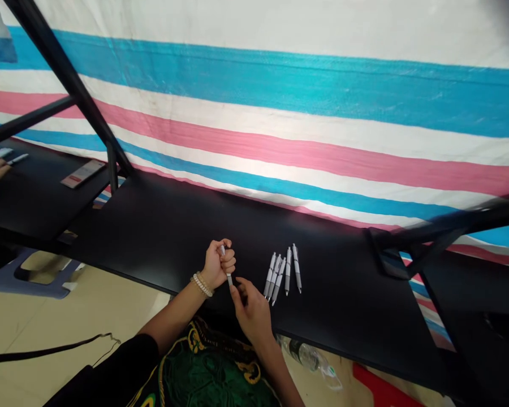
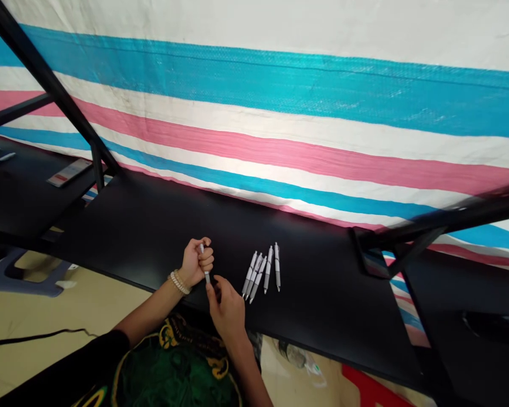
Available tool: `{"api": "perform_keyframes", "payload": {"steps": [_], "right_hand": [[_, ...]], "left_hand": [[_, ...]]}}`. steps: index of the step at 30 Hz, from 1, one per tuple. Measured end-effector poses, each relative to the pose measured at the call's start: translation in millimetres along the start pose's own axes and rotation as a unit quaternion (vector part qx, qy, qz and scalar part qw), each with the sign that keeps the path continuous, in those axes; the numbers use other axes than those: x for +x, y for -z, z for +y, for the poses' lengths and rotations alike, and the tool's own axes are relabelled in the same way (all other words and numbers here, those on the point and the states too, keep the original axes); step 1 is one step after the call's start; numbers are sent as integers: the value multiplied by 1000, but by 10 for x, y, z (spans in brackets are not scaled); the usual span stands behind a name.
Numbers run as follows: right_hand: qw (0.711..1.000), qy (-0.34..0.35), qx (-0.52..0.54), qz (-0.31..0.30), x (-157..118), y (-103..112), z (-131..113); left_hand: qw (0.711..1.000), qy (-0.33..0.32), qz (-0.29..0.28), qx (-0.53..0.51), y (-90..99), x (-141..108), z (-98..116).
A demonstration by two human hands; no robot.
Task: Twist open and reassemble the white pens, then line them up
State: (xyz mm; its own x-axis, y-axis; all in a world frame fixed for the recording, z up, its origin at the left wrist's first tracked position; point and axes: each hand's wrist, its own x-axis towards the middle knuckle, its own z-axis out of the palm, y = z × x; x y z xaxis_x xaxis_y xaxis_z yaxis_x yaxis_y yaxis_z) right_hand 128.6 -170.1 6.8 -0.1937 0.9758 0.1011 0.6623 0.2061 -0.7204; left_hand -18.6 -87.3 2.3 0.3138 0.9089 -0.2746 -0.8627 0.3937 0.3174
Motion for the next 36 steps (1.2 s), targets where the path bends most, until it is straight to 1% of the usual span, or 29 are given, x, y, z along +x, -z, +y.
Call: {"api": "perform_keyframes", "payload": {"steps": [3, 6, 9, 12, 14, 15, 17, 18, 20, 22, 24, 26, 28, 29, 30, 32, 34, 36], "right_hand": [[997, -24, 7, 74, 3, 153, 48], [987, -66, -1, 148, 18, 368, 148], [975, -105, -8, 197, 41, 581, 328], [963, -123, -43, 238, 75, 740, 580], [956, -124, -77, 254, 115, 803, 757], [955, -124, -88, 253, 141, 823, 838], [957, -133, -95, 238, 201, 842, 969], [960, -137, -92, 227, 232, 844, 1015], [968, -136, -79, 193, 283, 834, 1063], [978, -126, -62, 155, 309, 809, 1061], [983, -113, -56, 129, 303, 775, 1020], [986, -104, -58, 116, 274, 734, 956], [988, -96, -61, 103, 235, 681, 880], [989, -90, -61, 96, 217, 649, 840], [991, -84, -60, 88, 202, 612, 798], [993, -72, -56, 71, 181, 526, 711], [995, -66, -52, 57, 173, 436, 626], [996, -63, -54, 44, 172, 357, 552]], "left_hand": [[1000, 9, 7, 10, -13, 7, 106], [999, 21, 20, 29, -33, 10, 195], [997, 27, 38, 53, -58, 17, 260], [994, 46, 48, 81, -92, 52, 292], [992, 47, 45, 112, -108, 101, 270], [989, 36, 45, 137, -110, 134, 239], [976, -2, 51, 211, -100, 213, 139], [965, -23, 57, 255, -89, 255, 75], [934, -71, 67, 343, -65, 334, -53], [891, -118, 66, 434, -45, 390, -149], [830, -180, 66, 524, -39, 419, -197], [758, -245, 69, 601, -45, 432, -214], [690, -298, 74, 656, -58, 446, -232], [663, -314, 75, 676, -64, 457, -248], [641, -323, 76, 692, -68, 470, -269], [612, -330, 83, 714, -70, 496, -315], [591, -328, 88, 732, -67, 498, -341], [578, -319, 70, 748, -59, 449, -323]]}}
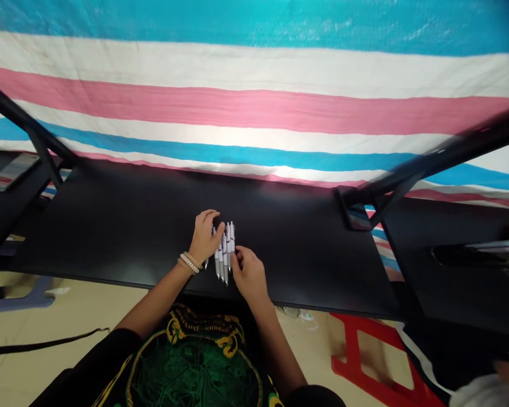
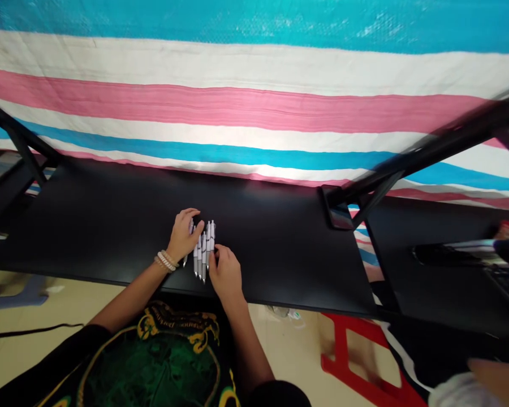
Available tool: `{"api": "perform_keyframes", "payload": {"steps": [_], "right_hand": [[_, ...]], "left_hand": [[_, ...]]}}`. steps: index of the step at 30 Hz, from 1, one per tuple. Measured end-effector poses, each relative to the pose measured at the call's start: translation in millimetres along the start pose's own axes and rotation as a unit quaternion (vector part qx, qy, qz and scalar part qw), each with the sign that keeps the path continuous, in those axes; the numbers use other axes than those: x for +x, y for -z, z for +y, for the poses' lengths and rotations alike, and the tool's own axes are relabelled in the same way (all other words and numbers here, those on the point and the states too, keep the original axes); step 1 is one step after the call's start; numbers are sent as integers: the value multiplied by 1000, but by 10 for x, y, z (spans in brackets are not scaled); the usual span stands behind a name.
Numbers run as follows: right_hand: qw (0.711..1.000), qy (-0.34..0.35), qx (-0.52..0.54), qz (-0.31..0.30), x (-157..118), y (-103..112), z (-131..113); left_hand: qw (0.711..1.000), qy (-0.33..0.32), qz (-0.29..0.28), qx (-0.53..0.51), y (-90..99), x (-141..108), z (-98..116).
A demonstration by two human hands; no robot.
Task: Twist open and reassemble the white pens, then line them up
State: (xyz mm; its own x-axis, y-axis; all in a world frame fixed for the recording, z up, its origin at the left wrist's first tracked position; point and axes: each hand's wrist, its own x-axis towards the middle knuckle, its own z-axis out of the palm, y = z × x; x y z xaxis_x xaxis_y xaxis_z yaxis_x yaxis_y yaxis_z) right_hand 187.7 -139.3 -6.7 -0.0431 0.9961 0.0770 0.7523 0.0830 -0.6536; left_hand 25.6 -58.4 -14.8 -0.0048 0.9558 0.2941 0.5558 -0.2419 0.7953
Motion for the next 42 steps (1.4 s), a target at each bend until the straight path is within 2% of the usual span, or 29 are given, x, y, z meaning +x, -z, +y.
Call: {"api": "perform_keyframes", "payload": {"steps": [3, 7, 9, 12, 23, 33, 37, 42], "right_hand": [[1000, 4, -11, -13, -16, -62, -81], [1000, 6, -19, -11, -29, -76, -108], [1000, 7, -24, -4, -30, -80, -107], [1000, 7, -25, 3, -23, -100, -112], [1000, -8, -25, 0, 26, -137, -152], [1000, 2, -19, -6, 63, -147, -163], [1000, 3, -20, -8, 63, -157, -165], [995, -17, -89, -29, 44, -108, -186]], "left_hand": [[997, -39, -67, 9, 196, -110, -14], [982, -68, -161, 77, 512, -357, -40], [966, -97, -213, 113, 595, -482, -34], [948, -127, -248, 152, 605, -609, 2], [936, -163, -252, 185, 544, -610, 20], [937, -184, -257, 150, 482, -451, 4], [929, -195, -266, 168, 472, -434, -10], [913, -214, -272, 214, 479, -436, -15]]}}
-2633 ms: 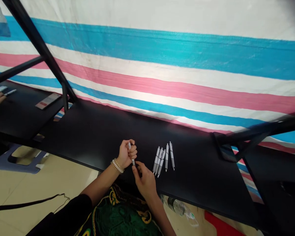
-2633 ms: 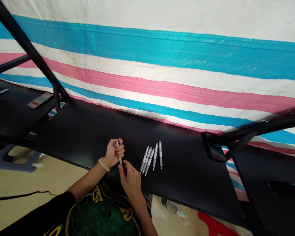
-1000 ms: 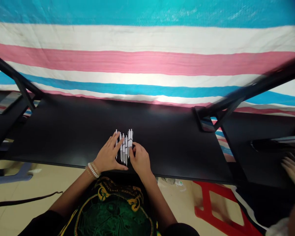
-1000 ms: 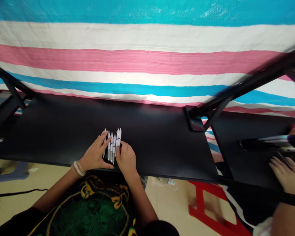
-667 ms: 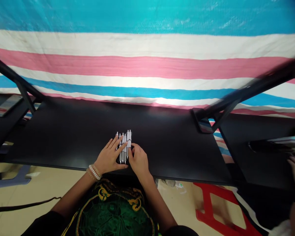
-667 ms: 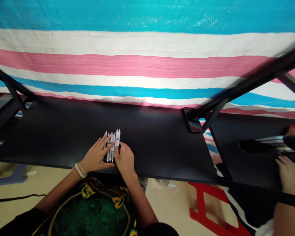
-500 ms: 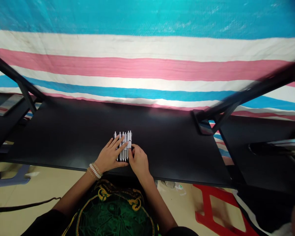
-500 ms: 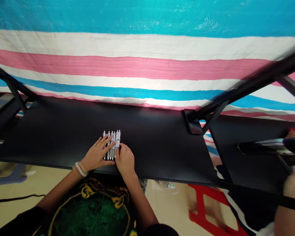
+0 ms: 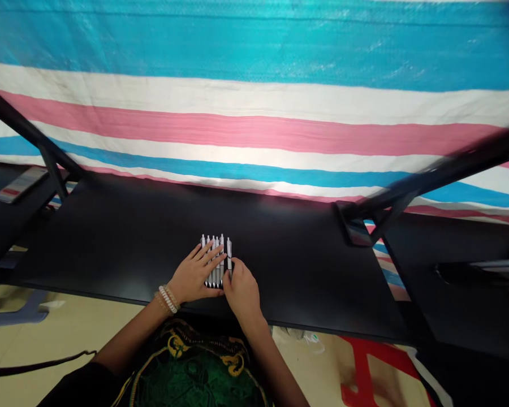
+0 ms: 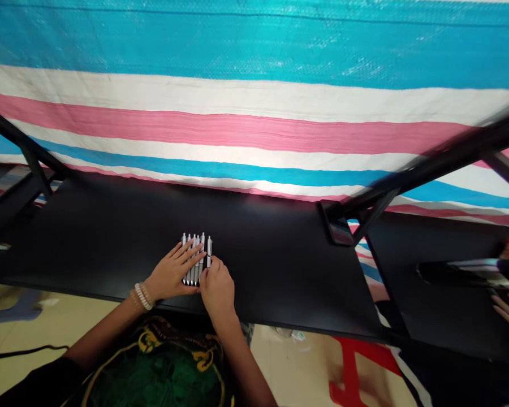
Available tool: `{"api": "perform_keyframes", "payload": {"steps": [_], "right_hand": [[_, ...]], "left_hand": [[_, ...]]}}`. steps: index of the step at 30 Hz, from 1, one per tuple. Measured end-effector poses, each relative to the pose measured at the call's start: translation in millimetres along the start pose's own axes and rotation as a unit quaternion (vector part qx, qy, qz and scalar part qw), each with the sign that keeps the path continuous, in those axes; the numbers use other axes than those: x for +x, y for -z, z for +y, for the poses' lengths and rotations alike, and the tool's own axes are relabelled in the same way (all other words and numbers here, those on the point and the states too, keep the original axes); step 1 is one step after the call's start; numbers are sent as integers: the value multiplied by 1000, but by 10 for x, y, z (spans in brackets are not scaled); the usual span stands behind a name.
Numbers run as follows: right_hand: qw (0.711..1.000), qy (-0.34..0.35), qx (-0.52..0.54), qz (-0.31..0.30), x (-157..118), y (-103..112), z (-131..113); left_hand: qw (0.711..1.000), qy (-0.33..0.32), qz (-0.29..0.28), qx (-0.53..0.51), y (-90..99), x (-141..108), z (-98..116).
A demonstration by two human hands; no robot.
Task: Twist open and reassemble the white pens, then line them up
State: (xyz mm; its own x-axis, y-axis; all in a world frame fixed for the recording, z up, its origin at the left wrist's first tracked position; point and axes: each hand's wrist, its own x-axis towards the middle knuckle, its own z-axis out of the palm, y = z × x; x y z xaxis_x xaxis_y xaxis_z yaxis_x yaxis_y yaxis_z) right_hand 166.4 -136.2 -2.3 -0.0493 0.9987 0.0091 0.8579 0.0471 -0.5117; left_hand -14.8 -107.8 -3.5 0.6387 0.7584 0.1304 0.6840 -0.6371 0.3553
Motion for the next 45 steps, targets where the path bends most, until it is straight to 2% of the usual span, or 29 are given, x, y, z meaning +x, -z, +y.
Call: {"api": "perform_keyframes", "payload": {"steps": [3, 15, 21, 24, 26, 27, 28, 30, 33, 35, 37, 38, 40, 45], "right_hand": [[1000, -3, -22, -14, 6, 46, 9], [1000, -4, 14, -4, 31, 61, 91], [987, -48, 150, -8, 30, 168, 177], [977, -51, 207, 22, -2, 255, 195], [972, -31, 231, 24, -29, 302, 147], [971, -10, 240, 16, -40, 319, 100], [968, 19, 248, 1, -48, 331, 38], [962, 88, 256, -31, -50, 342, -116], [954, 160, 250, -41, -21, 326, -340], [957, 145, 252, -5, 9, 299, -429], [959, 101, 263, 23, 32, 268, -464], [959, 82, 268, 26, 39, 253, -466], [959, 61, 275, 21, 45, 234, -461], [958, 44, 275, 64, 45, 236, -459]], "left_hand": [[1000, -5, 7, 9, 7, 4, -13], [999, -27, 11, -24, 87, 38, -70], [997, -27, 19, -76, 141, 15, -59], [985, -3, 60, -163, 170, -5, -71], [955, 53, 127, -265, 187, -6, -62], [924, 89, 167, -331, 196, 0, -47], [883, 124, 203, -405, 205, 11, -25], [781, 178, 241, -549, 232, 46, 33], [647, 214, 243, -690, 296, 100, 123], [580, 215, 258, -742, 348, 117, 159], [528, 202, 285, -774, 389, 119, 170], [512, 195, 296, -782, 402, 116, 169], [500, 197, 313, -783, 411, 106, 155], [531, 250, 318, -744, 384, 86, 113]]}}
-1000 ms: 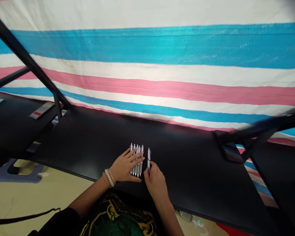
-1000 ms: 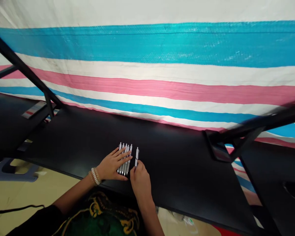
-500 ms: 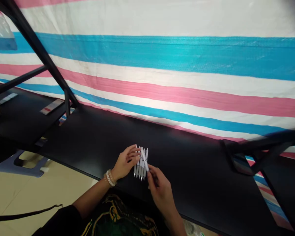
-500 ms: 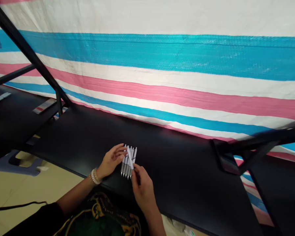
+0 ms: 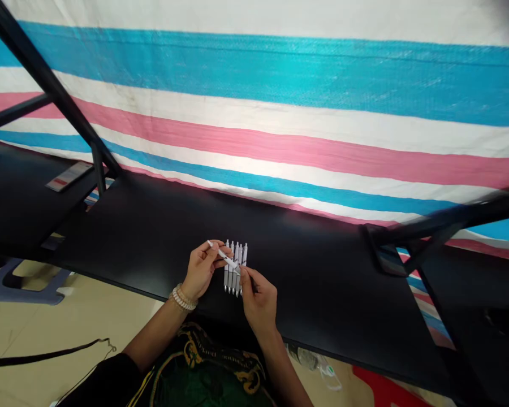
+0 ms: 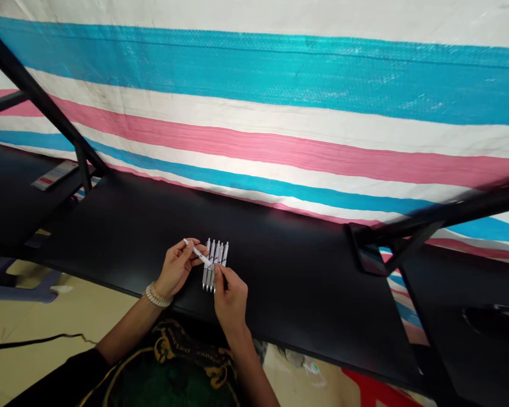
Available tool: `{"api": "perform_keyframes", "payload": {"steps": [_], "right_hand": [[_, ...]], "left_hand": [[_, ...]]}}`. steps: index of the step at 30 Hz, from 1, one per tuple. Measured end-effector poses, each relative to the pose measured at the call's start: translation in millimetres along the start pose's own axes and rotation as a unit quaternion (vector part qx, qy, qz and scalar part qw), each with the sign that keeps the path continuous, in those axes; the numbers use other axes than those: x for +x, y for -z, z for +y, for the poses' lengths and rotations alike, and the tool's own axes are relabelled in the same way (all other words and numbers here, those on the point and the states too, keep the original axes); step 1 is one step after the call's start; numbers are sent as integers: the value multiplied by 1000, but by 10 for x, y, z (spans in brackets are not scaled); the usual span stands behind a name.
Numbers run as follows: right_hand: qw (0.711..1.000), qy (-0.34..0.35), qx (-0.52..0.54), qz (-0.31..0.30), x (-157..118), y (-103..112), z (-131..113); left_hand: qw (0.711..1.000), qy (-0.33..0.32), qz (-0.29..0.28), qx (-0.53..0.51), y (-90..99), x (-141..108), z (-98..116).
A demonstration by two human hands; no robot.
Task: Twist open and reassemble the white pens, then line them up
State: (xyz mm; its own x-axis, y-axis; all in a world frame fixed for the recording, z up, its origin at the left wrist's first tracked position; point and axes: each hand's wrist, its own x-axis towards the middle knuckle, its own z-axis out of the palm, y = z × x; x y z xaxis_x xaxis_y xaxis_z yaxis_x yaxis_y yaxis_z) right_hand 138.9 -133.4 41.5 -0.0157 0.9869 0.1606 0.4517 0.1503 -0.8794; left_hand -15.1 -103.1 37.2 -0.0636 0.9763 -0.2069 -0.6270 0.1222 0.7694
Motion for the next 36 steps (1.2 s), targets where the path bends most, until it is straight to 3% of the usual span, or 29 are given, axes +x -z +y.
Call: {"api": "perform_keyframes", "payload": {"steps": [14, 17, 21, 23, 31, 34, 36], "right_hand": [[994, 88, -11, 63, -37, 8, 47], [997, 57, -6, 51, -23, 20, 69], [997, -42, 62, -37, 4, 31, 113], [994, -56, 70, -58, 7, 29, 132], [994, 101, -5, 42, -51, -44, 150], [993, 110, 0, 49, -40, -42, 137], [997, 72, 12, 30, -21, -19, 125]], "left_hand": [[1000, -10, -5, -24, -83, -18, -108], [1000, -13, -13, -17, -84, -9, -88], [1000, -17, -11, -6, -68, -1, -63], [1000, -18, -10, -4, -63, -1, -66], [999, -4, 15, -46, -61, -13, -134], [998, -3, 17, -52, -50, -15, -135], [999, -13, 8, -48, -46, -19, -122]]}}
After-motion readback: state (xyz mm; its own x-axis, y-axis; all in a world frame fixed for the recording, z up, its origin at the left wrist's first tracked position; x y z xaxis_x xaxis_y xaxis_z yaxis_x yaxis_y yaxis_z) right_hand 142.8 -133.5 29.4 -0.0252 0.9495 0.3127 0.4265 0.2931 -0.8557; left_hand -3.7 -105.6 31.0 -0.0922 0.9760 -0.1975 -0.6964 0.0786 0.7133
